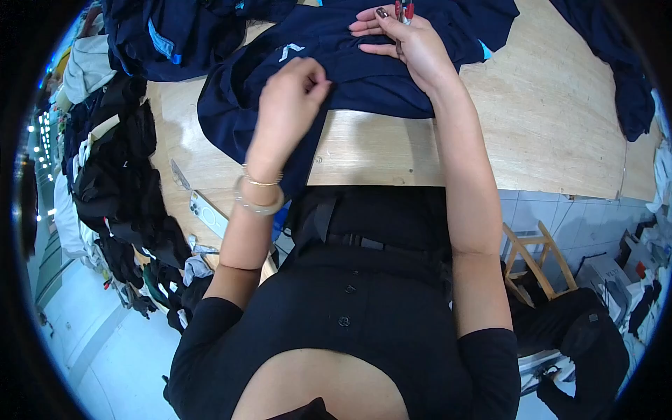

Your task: The recorder uses small thread snips to trim excess threads from blue garments in a factory setting.

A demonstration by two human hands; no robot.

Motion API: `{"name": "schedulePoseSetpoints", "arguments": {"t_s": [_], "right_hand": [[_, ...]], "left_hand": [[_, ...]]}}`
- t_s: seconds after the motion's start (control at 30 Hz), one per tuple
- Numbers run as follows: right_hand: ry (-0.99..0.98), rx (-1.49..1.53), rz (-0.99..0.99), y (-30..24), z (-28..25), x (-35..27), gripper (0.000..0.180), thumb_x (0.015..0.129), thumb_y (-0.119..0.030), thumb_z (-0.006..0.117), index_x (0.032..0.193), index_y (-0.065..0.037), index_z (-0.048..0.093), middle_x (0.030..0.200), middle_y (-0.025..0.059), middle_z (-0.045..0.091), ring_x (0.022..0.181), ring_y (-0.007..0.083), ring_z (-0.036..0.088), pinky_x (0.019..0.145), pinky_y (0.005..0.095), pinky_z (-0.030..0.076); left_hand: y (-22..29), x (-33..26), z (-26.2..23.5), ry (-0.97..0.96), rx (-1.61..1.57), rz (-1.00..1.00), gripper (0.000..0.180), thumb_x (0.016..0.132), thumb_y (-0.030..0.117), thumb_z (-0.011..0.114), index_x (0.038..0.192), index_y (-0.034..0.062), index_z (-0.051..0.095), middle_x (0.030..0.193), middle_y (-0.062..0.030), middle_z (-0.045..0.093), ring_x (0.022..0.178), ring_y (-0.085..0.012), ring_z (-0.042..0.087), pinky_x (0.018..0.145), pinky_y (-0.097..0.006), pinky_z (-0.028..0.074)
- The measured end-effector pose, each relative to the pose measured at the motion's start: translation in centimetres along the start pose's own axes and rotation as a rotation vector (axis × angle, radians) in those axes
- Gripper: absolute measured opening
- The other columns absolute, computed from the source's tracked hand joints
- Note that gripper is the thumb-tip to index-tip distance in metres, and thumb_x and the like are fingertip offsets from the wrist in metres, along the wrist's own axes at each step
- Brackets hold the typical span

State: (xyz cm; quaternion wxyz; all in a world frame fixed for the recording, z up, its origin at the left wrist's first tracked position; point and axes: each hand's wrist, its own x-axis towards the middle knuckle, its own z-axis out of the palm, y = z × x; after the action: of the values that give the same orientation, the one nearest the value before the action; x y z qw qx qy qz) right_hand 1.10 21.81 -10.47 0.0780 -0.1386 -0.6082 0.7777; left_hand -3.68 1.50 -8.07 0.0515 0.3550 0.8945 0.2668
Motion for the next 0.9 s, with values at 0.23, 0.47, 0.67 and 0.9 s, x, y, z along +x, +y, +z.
{"name": "schedulePoseSetpoints", "arguments": {"t_s": [0.23, 0.47, 0.67, 0.9], "right_hand": [[-0.005, -0.037, -0.013, 0.0, -0.2, 0.0, 0.036, 0.103, -0.025, 0.037, 0.116, 0.001, 0.06, 0.107, 0.0167, 0.066, 0.101, 0.0233, 0.066, 0.084, 0.0314, 0.057], [-0.004, -0.04, -0.008, 0.2, -0.4, 0.0, 0.036, 0.103, -0.025, 0.038, 0.116, 0.001, 0.059, 0.107, 0.0165, 0.066, 0.102, 0.0234, 0.066, 0.085, 0.0315, 0.057], [-0.008, -0.043, -0.008, 0.2, -0.4, 0.2, 0.036, 0.103, -0.026, 0.038, 0.115, 0.001, 0.059, 0.107, 0.0168, 0.066, 0.102, 0.0234, 0.066, 0.084, 0.0319, 0.057], [-0.007, -0.019, -0.006, 0.2, -0.4, 0.3, 0.036, 0.103, -0.026, 0.038, 0.114, 0.001, 0.06, 0.106, 0.0167, 0.066, 0.101, 0.0237, 0.066, 0.083, 0.0315, 0.057]], "left_hand": [[-6.0, 1.9, -6.6, 0.03, -0.912, -0.388, 0.005, 0.089, 0.0, 0.057, 0.093, -0.0023, 0.054, 0.083, -0.012, 0.067, 0.071, -0.0125, 0.063, 0.066, -0.022, 0.05], [-1.5, 0.6, -4.0, 0.323, -0.309, 0.063, 0.021, 0.079, 0.012, 0.074, 0.093, 0.004, 0.061, 0.082, -0.0063, 0.06, 0.072, -0.0165, 0.06, 0.068, -0.027, 0.049], [-0.3, 0.2, 0.6, 0.074, 0.015, 0.211, 0.015, 0.071, 0.009, 0.074, 0.08, 0.0053, 0.063, 0.091, -0.0072, 0.052, 0.087, -0.0251, 0.056, 0.073, -0.034, 0.048], [-4.5, 1.6, -3.5, -0.097, -0.914, -0.124, 0.005, 0.087, 0.003, 0.063, 0.092, 0.0005, 0.062, 0.087, -0.0005, 0.063, 0.08, -0.0062, 0.058, 0.073, -0.019, 0.045]]}}
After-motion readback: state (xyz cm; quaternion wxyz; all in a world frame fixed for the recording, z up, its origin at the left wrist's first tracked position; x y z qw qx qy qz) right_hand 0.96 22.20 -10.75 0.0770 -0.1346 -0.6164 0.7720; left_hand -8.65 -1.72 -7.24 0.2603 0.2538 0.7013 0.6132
